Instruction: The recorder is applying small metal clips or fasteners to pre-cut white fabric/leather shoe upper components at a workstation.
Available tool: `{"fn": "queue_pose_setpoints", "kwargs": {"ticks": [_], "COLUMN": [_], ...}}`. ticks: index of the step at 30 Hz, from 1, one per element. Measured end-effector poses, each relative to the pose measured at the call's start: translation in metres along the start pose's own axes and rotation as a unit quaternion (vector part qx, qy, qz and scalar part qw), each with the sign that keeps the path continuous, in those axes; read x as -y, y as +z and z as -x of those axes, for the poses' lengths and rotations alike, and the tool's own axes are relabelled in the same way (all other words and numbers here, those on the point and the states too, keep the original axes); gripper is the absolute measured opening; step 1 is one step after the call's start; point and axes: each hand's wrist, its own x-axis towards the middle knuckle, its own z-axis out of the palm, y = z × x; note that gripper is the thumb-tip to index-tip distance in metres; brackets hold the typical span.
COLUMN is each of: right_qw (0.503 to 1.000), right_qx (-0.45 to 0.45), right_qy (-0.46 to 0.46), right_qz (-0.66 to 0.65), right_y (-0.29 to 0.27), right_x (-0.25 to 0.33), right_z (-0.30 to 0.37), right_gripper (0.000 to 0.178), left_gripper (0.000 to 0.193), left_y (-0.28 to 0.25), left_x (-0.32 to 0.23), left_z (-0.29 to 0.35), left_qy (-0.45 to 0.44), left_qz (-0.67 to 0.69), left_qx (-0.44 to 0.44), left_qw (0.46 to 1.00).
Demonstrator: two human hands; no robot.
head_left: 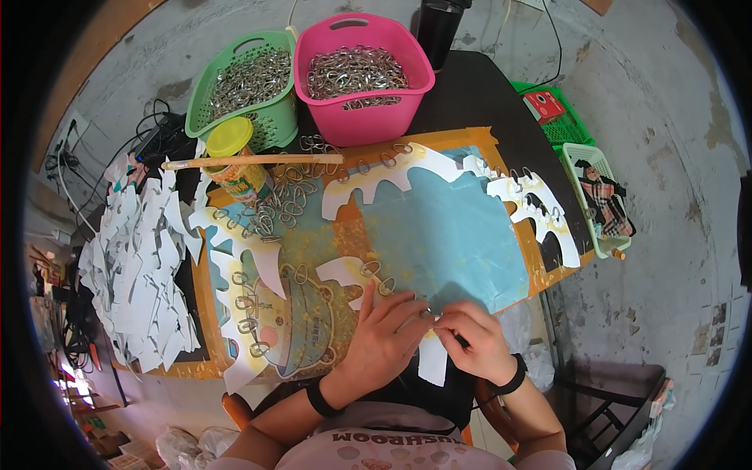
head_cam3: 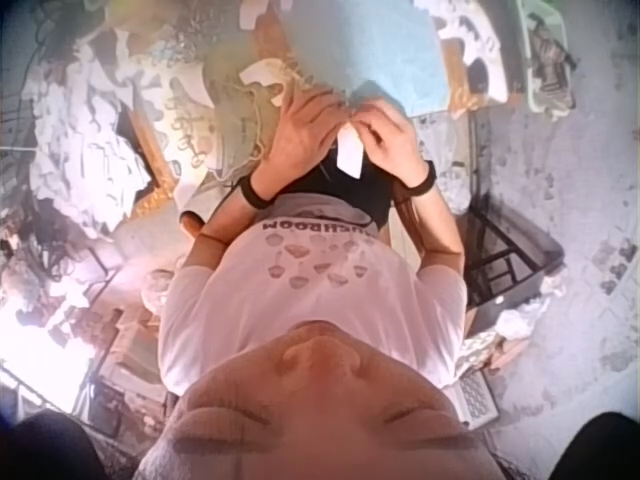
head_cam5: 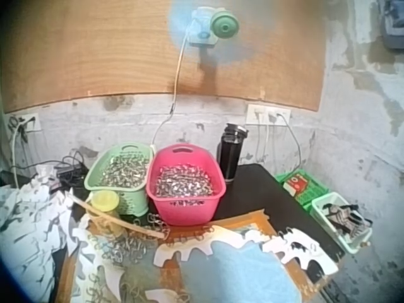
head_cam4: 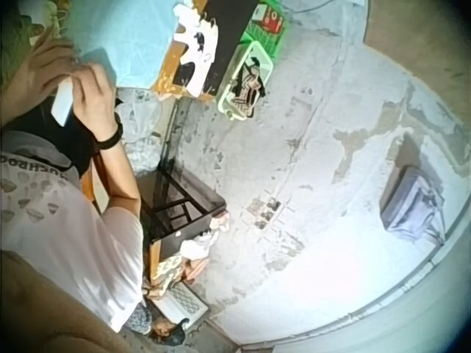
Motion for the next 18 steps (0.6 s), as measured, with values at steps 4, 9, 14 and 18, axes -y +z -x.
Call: {"fn": "queue_pose_setpoints", "kwargs": {"ticks": [4,9,14,18], "right_qw": [0.999,0.998,0.995,0.996], "right_qx": [0.007,0.0,0.04,0.068], "right_qy": [0.039,0.025,0.026,0.053], "right_qz": [-0.001,0.065,0.084,0.039], "right_y": [-0.001,0.002,-0.001,-0.004], "right_x": [0.003,0.006,0.01,0.008], "right_z": [-0.002,-0.006,-0.013,-0.019], "right_gripper": [0.016,0.017,0.019,0.016], "left_gripper": [0.017,0.017,0.016,0.014], "left_y": [-0.003,-0.001,0.001,0.001], "left_x": [0.001,-0.001,-0.001,-0.002], "left_z": [0.002,0.003,0.006,0.004], "left_qy": [0.009,0.025,0.039,0.034], "left_qz": [-0.007,-0.034,-0.04,-0.035], "left_qx": [0.013,-0.005,-0.016,-0.014], "left_qw": [1.0,0.999,0.998,0.999]}}
